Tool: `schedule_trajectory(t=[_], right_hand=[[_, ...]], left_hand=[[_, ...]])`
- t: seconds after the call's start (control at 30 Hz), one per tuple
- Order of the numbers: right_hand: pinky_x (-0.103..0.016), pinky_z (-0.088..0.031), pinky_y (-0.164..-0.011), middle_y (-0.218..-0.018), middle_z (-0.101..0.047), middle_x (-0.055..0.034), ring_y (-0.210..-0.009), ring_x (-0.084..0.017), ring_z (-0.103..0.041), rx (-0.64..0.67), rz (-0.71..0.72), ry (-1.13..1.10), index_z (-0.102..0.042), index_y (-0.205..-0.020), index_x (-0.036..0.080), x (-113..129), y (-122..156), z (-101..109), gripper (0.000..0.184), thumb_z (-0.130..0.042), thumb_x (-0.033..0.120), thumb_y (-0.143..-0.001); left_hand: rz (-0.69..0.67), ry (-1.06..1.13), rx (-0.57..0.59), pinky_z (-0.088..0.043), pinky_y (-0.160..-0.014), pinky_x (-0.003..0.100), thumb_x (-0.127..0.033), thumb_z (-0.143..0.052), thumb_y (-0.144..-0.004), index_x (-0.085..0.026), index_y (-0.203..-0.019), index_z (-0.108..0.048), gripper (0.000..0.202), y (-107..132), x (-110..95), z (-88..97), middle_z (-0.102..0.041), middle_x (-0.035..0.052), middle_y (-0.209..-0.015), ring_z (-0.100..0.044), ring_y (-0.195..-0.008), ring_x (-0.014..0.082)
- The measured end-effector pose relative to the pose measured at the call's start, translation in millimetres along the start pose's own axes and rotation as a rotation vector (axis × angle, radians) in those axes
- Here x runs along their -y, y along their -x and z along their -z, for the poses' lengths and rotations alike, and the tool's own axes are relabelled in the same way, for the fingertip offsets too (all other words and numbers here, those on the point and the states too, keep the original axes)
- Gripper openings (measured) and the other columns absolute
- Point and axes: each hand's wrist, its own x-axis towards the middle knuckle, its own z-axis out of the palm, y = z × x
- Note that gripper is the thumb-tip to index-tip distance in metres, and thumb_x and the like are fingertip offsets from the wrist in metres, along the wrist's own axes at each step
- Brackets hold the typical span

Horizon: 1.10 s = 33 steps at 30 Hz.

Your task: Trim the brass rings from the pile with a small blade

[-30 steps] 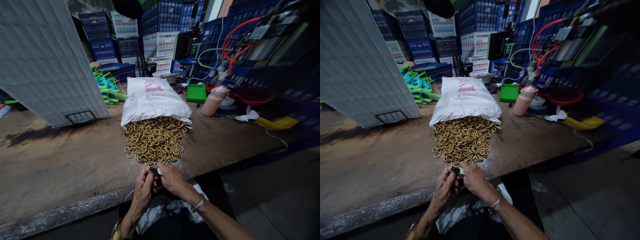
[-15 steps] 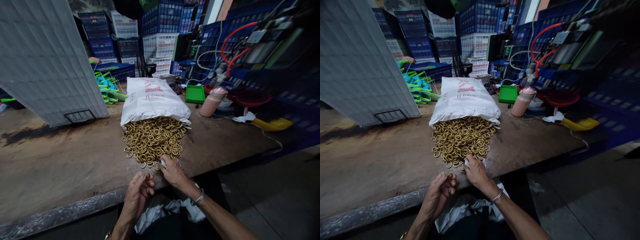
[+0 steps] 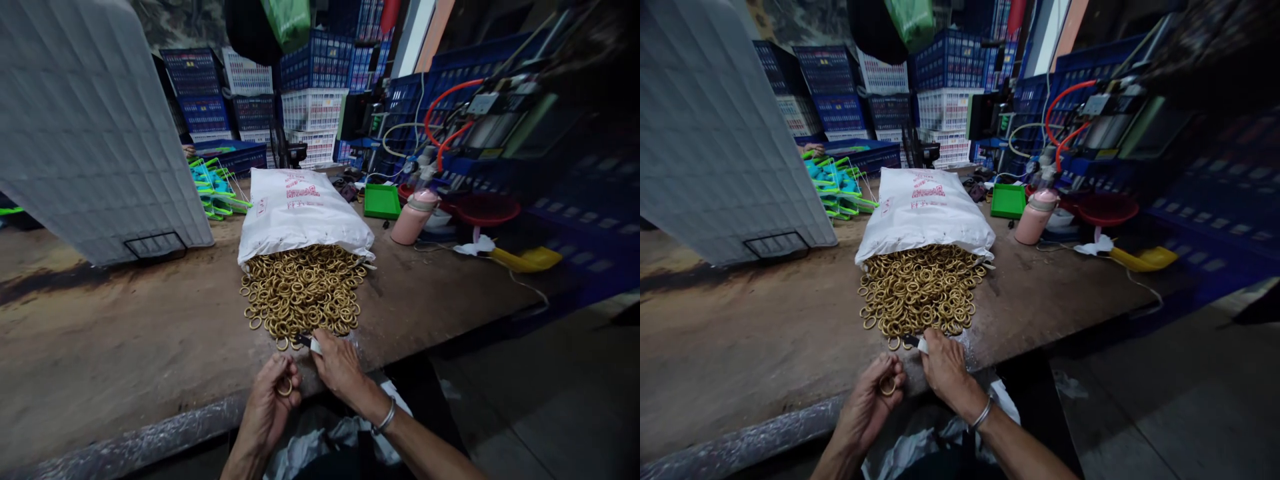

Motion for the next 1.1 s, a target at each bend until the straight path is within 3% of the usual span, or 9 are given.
schedule_trajectory(t=[0.17, 0.37, 0.6, 0.77, 0.9, 1.1], right_hand=[[-0.024, -0.028, -0.064, -0.084, -0.059, -0.0029, -0.078, -0.015, -0.053, -0.009, 0.040, -0.016, -0.051, -0.087, 0.018, -3, -2, -1, 0.017, -0.041, 0.012, -0.076], [-0.023, -0.027, -0.062, -0.080, -0.059, -0.0011, -0.073, -0.013, -0.051, 0.078, 0.196, -0.062, -0.051, -0.083, 0.019, -13, 6, 12, 0.017, -0.042, 0.011, -0.072], [-0.023, -0.029, -0.060, -0.079, -0.059, -0.0022, -0.072, -0.015, -0.054, 0.002, -0.002, -0.090, -0.048, -0.084, 0.019, -16, 10, 16, 0.008, -0.043, 0.018, -0.079], [-0.026, -0.029, -0.061, -0.089, -0.060, -0.0046, -0.076, -0.018, -0.056, -0.043, -0.025, 0.042, -0.048, -0.089, 0.020, -6, 12, 4, 0.010, -0.047, 0.022, -0.079], [-0.026, -0.027, -0.057, -0.079, -0.062, -0.0033, -0.070, -0.017, -0.058, -0.029, -0.038, 0.074, -0.049, -0.087, 0.020, -3, 6, 1, 0.010, -0.042, 0.016, -0.080], [-0.025, -0.025, -0.053, -0.070, -0.061, -0.0033, -0.063, -0.017, -0.056, -0.026, 0.017, 0.069, -0.049, -0.081, 0.019, -12, 0, -1, 0.011, -0.041, 0.014, -0.076]], left_hand=[[-0.050, -0.081, -0.051, -0.027, -0.037, 0.013, -0.033, -0.070, -0.062, -0.016, -0.078, -0.053, 0.028, -4, 0, -4.3, -0.050, -0.0061, -0.056, -0.041, -0.041, 0.0028], [-0.125, -0.136, -0.056, -0.028, -0.038, 0.015, -0.031, -0.069, -0.062, -0.016, -0.079, -0.052, 0.029, -2, -5, -4.9, -0.050, -0.0061, -0.056, -0.043, -0.042, 0.0037], [-0.152, -0.166, -0.100, -0.030, -0.040, 0.015, -0.032, -0.069, -0.061, -0.017, -0.079, -0.051, 0.030, 0, -10, -2.2, -0.051, -0.0065, -0.057, -0.044, -0.043, 0.0038], [-0.152, -0.183, -0.109, -0.028, -0.038, 0.015, -0.034, -0.070, -0.059, -0.017, -0.078, -0.051, 0.031, -3, -8, -4.6, -0.050, -0.0067, -0.055, -0.042, -0.040, 0.0039], [-0.172, -0.233, -0.108, -0.026, -0.035, 0.015, -0.037, -0.067, -0.061, -0.019, -0.077, -0.051, 0.029, -7, -2, -3.4, -0.047, -0.0069, -0.052, -0.038, -0.037, 0.0046], [-0.257, -0.497, -0.083, -0.023, -0.034, 0.017, -0.042, -0.057, -0.069, -0.018, -0.081, -0.049, 0.028, -12, 6, -3.3, -0.044, -0.0082, -0.047, -0.030, -0.033, 0.0055]])
